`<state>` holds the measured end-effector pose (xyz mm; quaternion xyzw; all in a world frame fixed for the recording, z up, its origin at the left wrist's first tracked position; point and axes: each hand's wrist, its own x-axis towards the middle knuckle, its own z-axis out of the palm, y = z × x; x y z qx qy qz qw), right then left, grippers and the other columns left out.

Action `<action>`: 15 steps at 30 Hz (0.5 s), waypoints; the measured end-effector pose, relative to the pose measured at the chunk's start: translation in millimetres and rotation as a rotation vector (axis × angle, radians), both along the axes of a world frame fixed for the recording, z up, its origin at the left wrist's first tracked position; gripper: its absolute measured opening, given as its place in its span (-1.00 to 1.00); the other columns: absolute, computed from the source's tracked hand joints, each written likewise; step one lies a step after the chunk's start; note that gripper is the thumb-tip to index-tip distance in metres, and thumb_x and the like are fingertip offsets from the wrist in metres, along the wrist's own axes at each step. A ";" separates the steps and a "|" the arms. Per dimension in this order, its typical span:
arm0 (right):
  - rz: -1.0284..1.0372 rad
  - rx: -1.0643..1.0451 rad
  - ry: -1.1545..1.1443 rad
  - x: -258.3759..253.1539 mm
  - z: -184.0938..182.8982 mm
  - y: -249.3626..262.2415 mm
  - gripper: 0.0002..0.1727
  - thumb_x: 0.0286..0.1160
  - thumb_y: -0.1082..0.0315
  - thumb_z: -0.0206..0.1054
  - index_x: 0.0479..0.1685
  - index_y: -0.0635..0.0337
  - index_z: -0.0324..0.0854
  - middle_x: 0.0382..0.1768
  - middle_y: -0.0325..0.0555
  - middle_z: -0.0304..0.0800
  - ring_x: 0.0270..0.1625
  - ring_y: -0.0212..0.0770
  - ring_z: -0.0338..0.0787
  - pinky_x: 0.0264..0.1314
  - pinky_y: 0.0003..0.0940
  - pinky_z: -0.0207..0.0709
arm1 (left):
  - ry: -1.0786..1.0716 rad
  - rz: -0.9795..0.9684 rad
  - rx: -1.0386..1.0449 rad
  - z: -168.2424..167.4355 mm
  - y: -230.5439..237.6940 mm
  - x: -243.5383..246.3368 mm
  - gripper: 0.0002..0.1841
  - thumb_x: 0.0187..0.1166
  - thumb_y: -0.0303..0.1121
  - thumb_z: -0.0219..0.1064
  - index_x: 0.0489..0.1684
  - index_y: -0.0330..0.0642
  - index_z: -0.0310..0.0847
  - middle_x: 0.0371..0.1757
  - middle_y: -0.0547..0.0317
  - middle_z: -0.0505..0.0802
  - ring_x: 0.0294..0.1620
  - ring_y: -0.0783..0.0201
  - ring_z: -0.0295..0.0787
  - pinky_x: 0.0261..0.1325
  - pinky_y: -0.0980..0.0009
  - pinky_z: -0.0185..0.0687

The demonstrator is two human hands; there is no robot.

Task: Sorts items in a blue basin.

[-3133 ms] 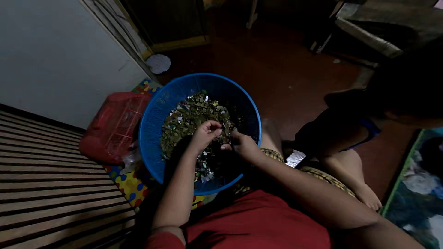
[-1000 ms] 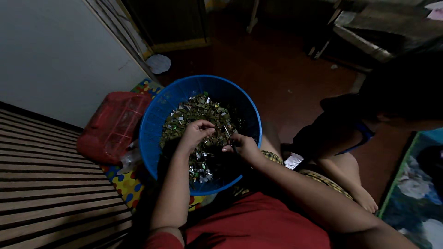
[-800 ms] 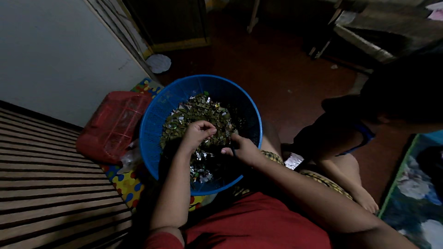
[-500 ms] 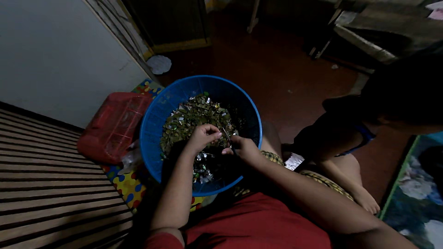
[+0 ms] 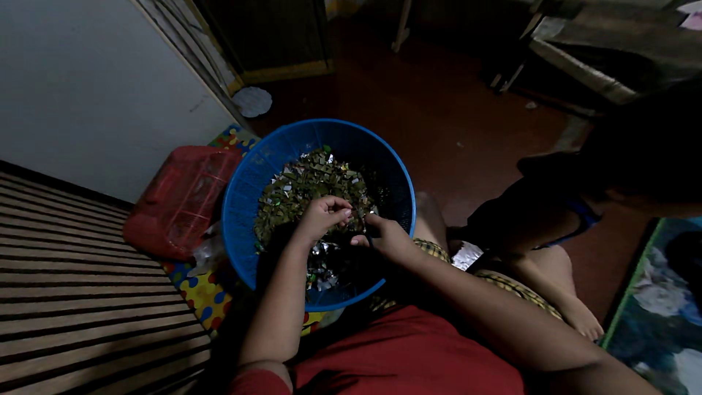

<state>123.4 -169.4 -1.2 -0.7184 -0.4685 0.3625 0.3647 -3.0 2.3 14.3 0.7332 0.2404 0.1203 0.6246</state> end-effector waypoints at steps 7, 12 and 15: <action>-0.032 0.043 0.006 -0.3 0.1 -1.5 -0.45 0.43 -0.19 0.47 -0.06 0.17 0.67 -0.37 -0.17 0.67 -0.30 -0.25 0.64 -0.13 -0.15 0.55 | -0.002 0.019 0.007 0.7 -0.5 0.7 -0.91 0.52 -0.62 0.40 -0.13 -0.33 0.71 -0.31 0.14 0.85 -0.34 0.37 0.79 -0.15 0.45 0.77; -0.051 0.001 0.047 -0.4 1.7 0.7 -0.41 0.46 -0.20 0.44 0.11 0.18 0.67 -0.21 -0.08 0.75 -0.18 -0.19 0.71 0.00 -0.08 0.61 | -0.039 0.049 -0.039 0.5 -0.9 0.4 -0.77 0.46 -0.68 0.42 -0.01 -0.29 0.60 -0.27 0.13 0.84 -0.34 0.34 0.80 -0.14 0.41 0.79; -0.002 -0.032 0.073 1.3 -0.3 1.6 -0.28 0.42 -0.32 0.40 0.26 0.15 0.61 -0.07 -0.02 0.77 -0.02 -0.11 0.75 0.13 0.03 0.61 | -0.053 0.056 -0.048 0.3 -2.0 1.1 -0.66 0.41 -0.73 0.43 0.08 -0.26 0.53 -0.31 0.14 0.85 -0.35 0.34 0.83 -0.14 0.40 0.81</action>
